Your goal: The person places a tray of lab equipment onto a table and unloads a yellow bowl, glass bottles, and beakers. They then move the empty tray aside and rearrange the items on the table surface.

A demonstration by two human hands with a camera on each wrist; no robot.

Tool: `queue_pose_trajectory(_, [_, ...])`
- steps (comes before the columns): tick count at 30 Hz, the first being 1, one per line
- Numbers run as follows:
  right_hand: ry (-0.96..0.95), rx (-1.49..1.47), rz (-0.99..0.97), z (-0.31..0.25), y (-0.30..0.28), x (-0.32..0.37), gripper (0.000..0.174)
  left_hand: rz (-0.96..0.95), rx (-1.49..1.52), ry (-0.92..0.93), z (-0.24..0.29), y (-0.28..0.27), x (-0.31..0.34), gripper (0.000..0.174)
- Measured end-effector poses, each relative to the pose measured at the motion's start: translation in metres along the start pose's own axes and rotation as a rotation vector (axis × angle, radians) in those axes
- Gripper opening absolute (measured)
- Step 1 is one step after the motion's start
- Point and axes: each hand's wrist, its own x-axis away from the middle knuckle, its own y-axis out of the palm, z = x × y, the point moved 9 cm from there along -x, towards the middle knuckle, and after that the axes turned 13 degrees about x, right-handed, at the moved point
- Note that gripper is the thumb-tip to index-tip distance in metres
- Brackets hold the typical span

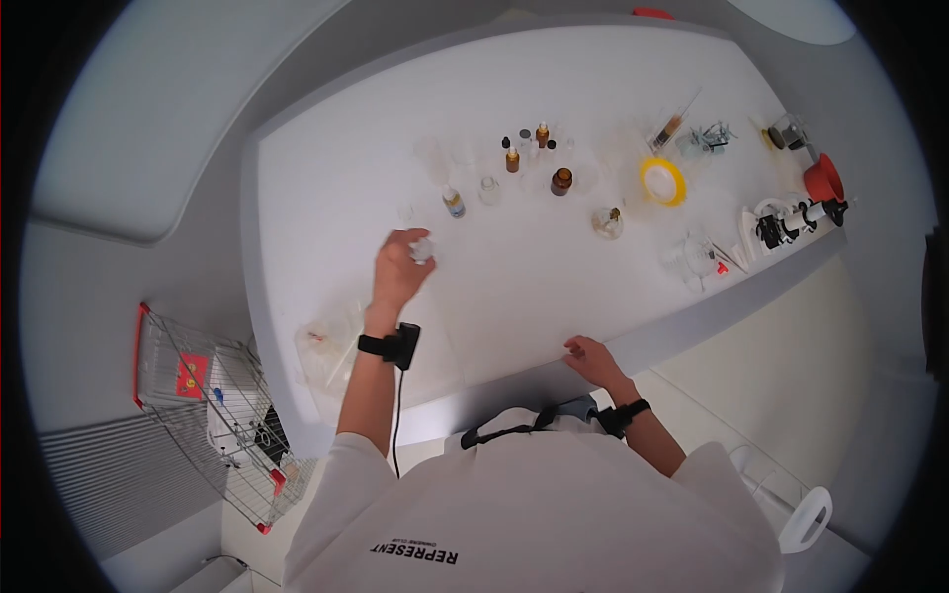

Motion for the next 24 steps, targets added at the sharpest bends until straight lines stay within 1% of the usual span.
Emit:
queue_pose_trajectory(2, [0.023,-0.001,0.027,0.019,-0.001,0.009,0.029,0.1,-0.034,-0.011,-0.02,-0.033,-0.019,0.041])
queue_pose_trajectory(3, [0.064,0.011,0.026,0.029,-0.001,0.013,0.029,0.14,-0.078,-0.023,-0.026,-0.048,-0.028,0.041])
queue_pose_trajectory(4, [0.107,0.024,0.025,0.034,-0.002,0.015,0.03,0.181,-0.122,-0.036,-0.033,-0.063,-0.037,0.041])
queue_pose_trajectory(5, [0.109,0.024,0.027,0.034,-0.003,0.016,0.03,0.222,-0.191,-0.016,-0.039,-0.074,-0.048,0.041])
queue_pose_trajectory(7, [0.183,0.011,-0.002,0.038,-0.007,0.021,0.03,0.245,-0.211,-0.02,-0.048,-0.085,-0.071,0.041])
queue_pose_trajectory(8, [0.184,0.014,-0.004,0.038,-0.008,0.019,0.03,0.248,-0.23,-0.019,-0.055,-0.086,-0.084,0.041])
queue_pose_trajectory(12, [0.165,0.027,-0.021,0.039,-0.009,0.006,0.028,0.208,-0.207,0.004,-0.094,-0.067,-0.135,0.042])
queue_pose_trajectory(14, [0.169,0.046,-0.019,0.041,-0.011,0.0,0.027,0.139,-0.231,-0.079,-0.122,-0.044,-0.156,0.043])
queue_pose_trajectory(16, [0.228,-0.01,-0.018,0.051,-0.008,-0.002,0.024,0.132,-0.245,-0.048,-0.14,-0.027,-0.172,0.042])
queue_pose_trajectory(18, [0.247,-0.003,-0.016,0.054,-0.008,-0.005,0.023,0.08,-0.252,-0.103,-0.156,-0.01,-0.183,0.04])
queue_pose_trajectory(21, [0.269,-0.014,-0.011,0.059,-0.006,-0.008,0.02,0.073,-0.267,-0.084,-0.169,0.004,-0.192,0.039])
queue_pose_trajectory(24, [0.276,-0.018,0.008,0.064,-0.004,-0.012,0.018,0.045,-0.281,-0.135,-0.193,0.01,-0.197,0.041])
